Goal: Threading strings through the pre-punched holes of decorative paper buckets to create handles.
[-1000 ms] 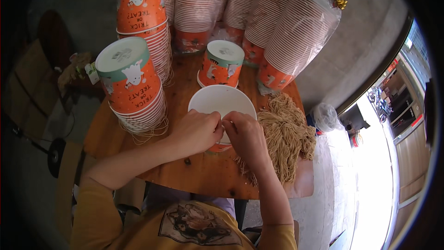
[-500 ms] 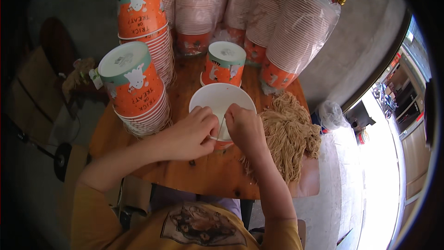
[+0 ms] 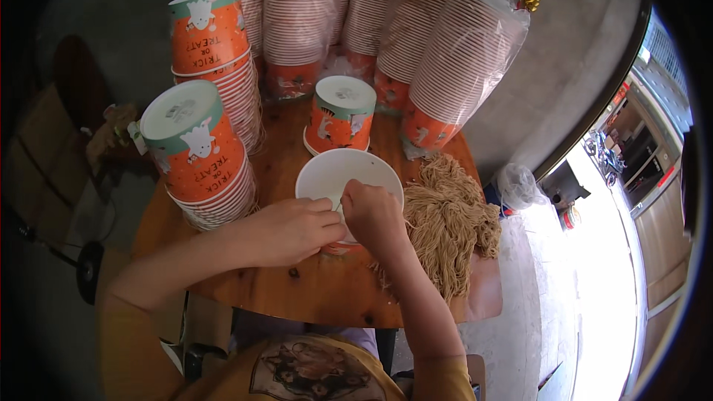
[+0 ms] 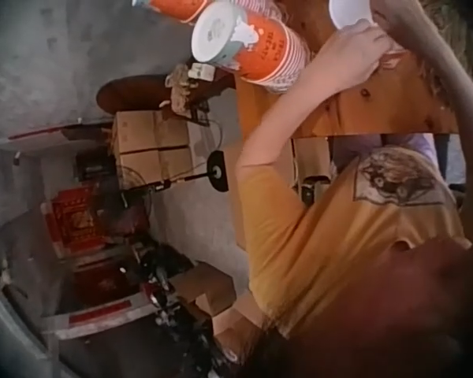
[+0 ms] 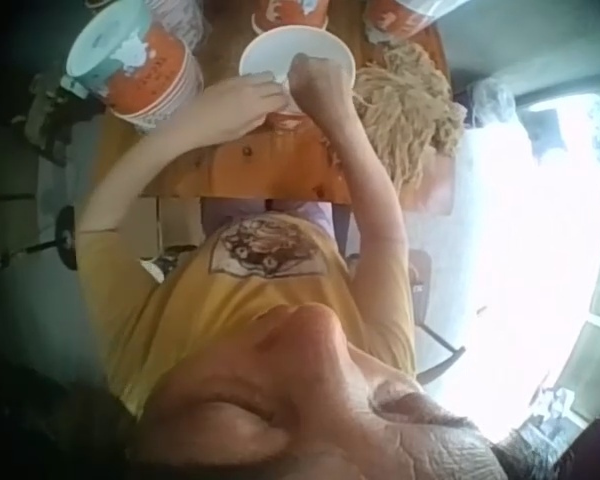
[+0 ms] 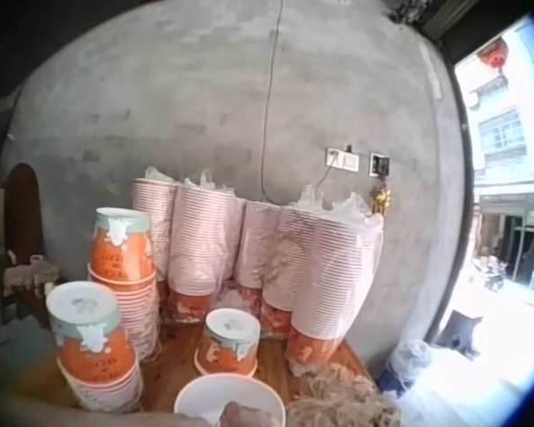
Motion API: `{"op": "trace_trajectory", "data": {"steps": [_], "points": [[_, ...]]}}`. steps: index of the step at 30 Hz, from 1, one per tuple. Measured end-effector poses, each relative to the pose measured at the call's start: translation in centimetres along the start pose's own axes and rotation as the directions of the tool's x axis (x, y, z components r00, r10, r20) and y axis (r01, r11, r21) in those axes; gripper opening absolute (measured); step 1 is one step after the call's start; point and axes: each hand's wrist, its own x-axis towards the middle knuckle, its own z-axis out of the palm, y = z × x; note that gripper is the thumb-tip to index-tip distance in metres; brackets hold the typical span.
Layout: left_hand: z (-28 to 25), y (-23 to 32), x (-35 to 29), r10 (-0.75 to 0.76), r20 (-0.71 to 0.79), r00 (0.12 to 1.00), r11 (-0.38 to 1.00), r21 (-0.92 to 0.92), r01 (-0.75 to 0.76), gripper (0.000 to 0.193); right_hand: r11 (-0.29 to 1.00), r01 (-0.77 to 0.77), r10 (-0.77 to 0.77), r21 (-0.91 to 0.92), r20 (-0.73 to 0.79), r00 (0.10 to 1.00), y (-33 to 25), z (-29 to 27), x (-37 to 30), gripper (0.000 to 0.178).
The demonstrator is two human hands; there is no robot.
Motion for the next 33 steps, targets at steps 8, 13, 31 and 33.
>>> {"op": "trace_trajectory", "data": {"steps": [8, 13, 31, 33], "points": [[0.1, 0.1, -0.3, -0.013, -0.045, 0.999, 0.996, 0.083, 0.017, 0.017, 0.997, 0.048, -0.044, -0.060, 0.060, 0.997, 0.9, 0.6, 0.0, 0.011], [0.2, -1.4, -0.4, 0.107, -0.042, 0.993, 0.994, -0.004, -0.108, 0.020, 0.985, 0.154, -0.154, -0.073, 0.018, 0.988, 0.4, 1.0, -0.3, 0.007], [0.8, -9.7, -0.3, 0.188, -0.099, 0.977, 0.854, 0.508, -0.113, 0.005, -0.189, -0.216, 0.301, 0.958, 0.266, 0.916, 5.5, -9.0, -6.9, 0.017], [0.5, -10.1, -0.2, 0.126, -0.102, 0.987, 0.884, 0.463, -0.065, 0.006, -0.219, -0.227, 0.340, 0.949, 0.292, 0.894, 5.0, -8.7, -7.5, 0.017]]}}
